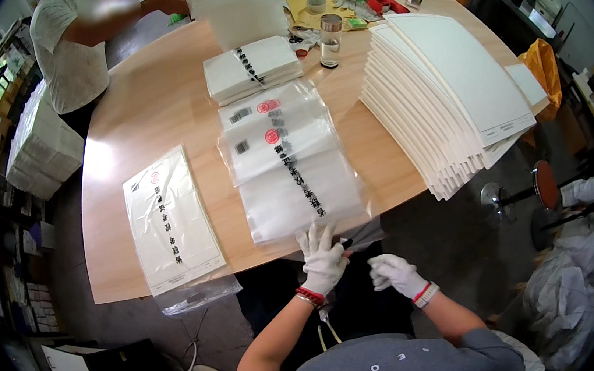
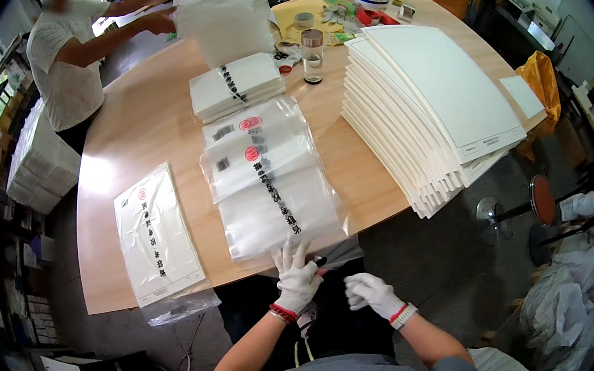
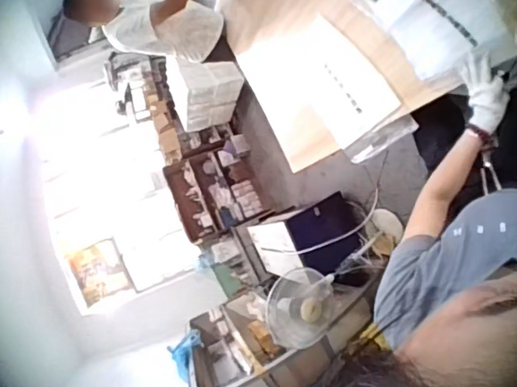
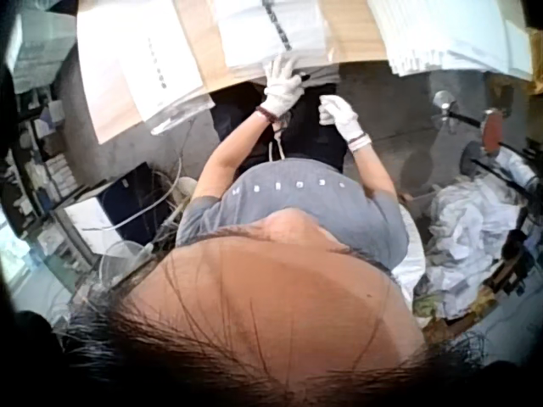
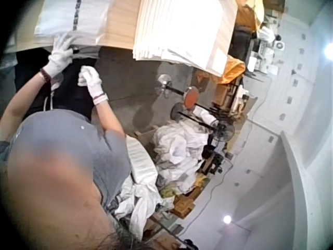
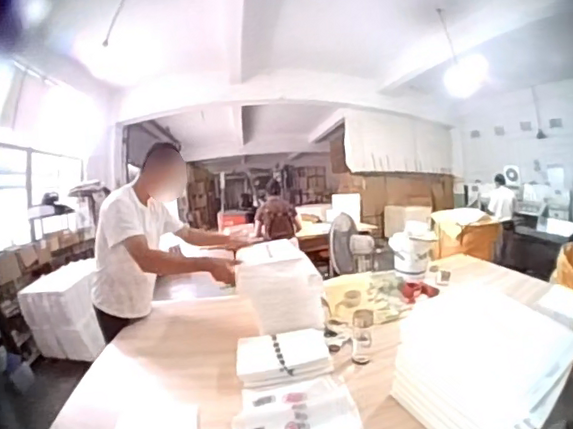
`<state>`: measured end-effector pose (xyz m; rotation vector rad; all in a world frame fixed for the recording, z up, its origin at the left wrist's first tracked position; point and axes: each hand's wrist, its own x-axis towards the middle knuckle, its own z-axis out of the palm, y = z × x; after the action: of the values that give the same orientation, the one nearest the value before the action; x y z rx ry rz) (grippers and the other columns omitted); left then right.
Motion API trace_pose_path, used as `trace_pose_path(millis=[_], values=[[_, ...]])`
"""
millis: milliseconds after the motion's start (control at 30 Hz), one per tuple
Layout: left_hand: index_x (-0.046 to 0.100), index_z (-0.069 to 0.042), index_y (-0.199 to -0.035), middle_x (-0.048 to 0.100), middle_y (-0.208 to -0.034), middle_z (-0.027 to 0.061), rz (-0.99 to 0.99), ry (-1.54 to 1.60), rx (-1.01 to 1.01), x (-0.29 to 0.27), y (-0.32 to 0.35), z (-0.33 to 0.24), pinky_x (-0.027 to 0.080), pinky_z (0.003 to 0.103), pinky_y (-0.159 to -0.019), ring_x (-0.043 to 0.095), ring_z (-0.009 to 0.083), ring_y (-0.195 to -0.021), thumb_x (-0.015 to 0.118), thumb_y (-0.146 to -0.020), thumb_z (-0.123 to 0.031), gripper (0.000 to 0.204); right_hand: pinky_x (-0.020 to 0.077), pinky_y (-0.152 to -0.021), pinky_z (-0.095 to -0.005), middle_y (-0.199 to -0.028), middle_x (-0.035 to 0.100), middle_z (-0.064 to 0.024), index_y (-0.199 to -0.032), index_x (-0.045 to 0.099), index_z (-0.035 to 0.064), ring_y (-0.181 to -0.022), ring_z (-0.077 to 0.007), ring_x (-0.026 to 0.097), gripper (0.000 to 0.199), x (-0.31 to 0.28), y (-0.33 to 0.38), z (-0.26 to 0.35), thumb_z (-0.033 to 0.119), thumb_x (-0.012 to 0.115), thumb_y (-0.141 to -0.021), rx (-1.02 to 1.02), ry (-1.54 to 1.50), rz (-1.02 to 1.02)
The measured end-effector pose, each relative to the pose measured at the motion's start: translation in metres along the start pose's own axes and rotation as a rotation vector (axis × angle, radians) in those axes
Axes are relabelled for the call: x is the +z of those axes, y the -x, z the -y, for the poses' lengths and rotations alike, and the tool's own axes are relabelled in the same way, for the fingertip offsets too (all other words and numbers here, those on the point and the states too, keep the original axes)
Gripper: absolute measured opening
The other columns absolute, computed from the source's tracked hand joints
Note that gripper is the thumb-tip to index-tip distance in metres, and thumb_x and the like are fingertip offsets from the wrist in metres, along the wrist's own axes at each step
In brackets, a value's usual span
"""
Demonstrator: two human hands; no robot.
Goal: The person repeatedly picks up stacks of white paper documents, places them into clear plastic sleeves, and stacks the sealed packages on the table. The process is continuous and repetitive throughout the clip.
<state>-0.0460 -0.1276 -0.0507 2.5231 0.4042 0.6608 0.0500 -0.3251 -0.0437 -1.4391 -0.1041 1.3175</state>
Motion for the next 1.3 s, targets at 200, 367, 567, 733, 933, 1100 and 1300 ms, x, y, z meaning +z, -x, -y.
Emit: trace_pose_path(millis=[200,367,567,733,933,1100,1300], values=[[0.062,-0.001,-0.078,0.059,-0.110,0.0131,-0.087,0.329,0.041,-0.014,-0.032,0.041,0.044,0.043,-0.088,0.052,0.0304,-0.106,0.066,-0.071,-0.013,0.014,0.0483,-0.077,-0.0322,-0.100,0.060,-0.0099,-0.092,0.065,0.0060,-0.085,-0.0160,0.059,0.019,0.080,-0.077,0.046,0.023,0.064,-0.084,-0.390,-0.294,0.028],[0.051,-0.009,-0.082,0.050,-0.066,-0.0020,-0.118,1.945,-0.617,-0.098,-0.098,0.087,0.053,0.037,-0.080,0.059,0.0157,-0.067,0.040,-0.094,-0.015,0.017,0.0464,-0.079,-0.0381,-0.098,0.059,-0.0200,-0.073,0.060,0.0021,-0.092,-0.0339,0.057,0.023,0.030,-0.088,0.088,0.019,0.075,-0.069,-1.057,0.924,-0.635],[0.043,-0.002,-0.111,0.063,-0.085,0.0042,0.047,1.322,-0.658,-0.107,-0.134,0.043,0.051,0.026,-0.080,0.059,0.0122,-0.074,0.050,-0.089,-0.001,0.024,0.0488,-0.076,-0.0409,-0.096,0.061,-0.0146,-0.094,0.058,0.0033,-0.081,-0.0277,0.060,0.011,0.140,-0.057,0.153,0.004,0.058,-0.083,-1.545,0.521,-0.295],[0.040,0.002,-0.122,0.066,-0.097,0.0066,0.071,0.699,-0.081,-0.145,-0.141,-0.026,0.046,0.022,-0.067,0.056,0.0077,-0.077,0.052,-0.086,0.002,0.039,0.0448,-0.085,-0.0415,-0.106,0.061,-0.0119,-0.109,0.059,0.0076,-0.099,-0.0263,0.057,0.030,0.145,-0.185,0.094,0.027,0.045,-0.090,-0.846,0.409,-0.093],[0.047,-0.001,-0.119,0.061,-0.083,0.0112,-0.032,0.241,-0.099,-0.113,-0.107,-0.005,0.047,0.036,-0.064,0.061,0.0275,-0.074,0.066,-0.076,-0.013,0.049,0.0448,-0.087,-0.0357,-0.101,0.061,-0.0156,-0.102,0.060,-0.0006,-0.098,-0.0221,0.059,0.019,0.119,-0.040,0.133,0.008,0.058,-0.085,-0.884,0.661,0.233],[0.048,-0.001,-0.117,0.061,-0.085,0.0110,-0.291,-0.206,0.151,-0.141,-0.089,-0.027,0.047,0.043,-0.080,0.060,0.0304,-0.080,0.071,-0.070,-0.016,0.054,0.0462,-0.085,-0.0373,-0.108,0.059,-0.0138,-0.110,0.058,0.0016,-0.099,-0.0315,0.057,0.027,-0.012,0.096,0.227,0.011,0.058,-0.084,-1.319,1.359,-0.318],[0.051,-0.003,-0.112,0.059,-0.099,0.0144,-0.403,-0.157,0.216,-0.180,-0.076,-0.072,0.048,0.038,-0.079,0.058,0.0326,-0.092,0.071,-0.068,-0.006,0.048,0.0481,-0.076,-0.0421,-0.099,0.061,-0.0154,-0.120,0.048,0.0058,-0.088,-0.0326,0.060,0.051,-0.105,0.103,0.294,0.017,0.068,-0.074,-1.101,1.578,-0.836]])
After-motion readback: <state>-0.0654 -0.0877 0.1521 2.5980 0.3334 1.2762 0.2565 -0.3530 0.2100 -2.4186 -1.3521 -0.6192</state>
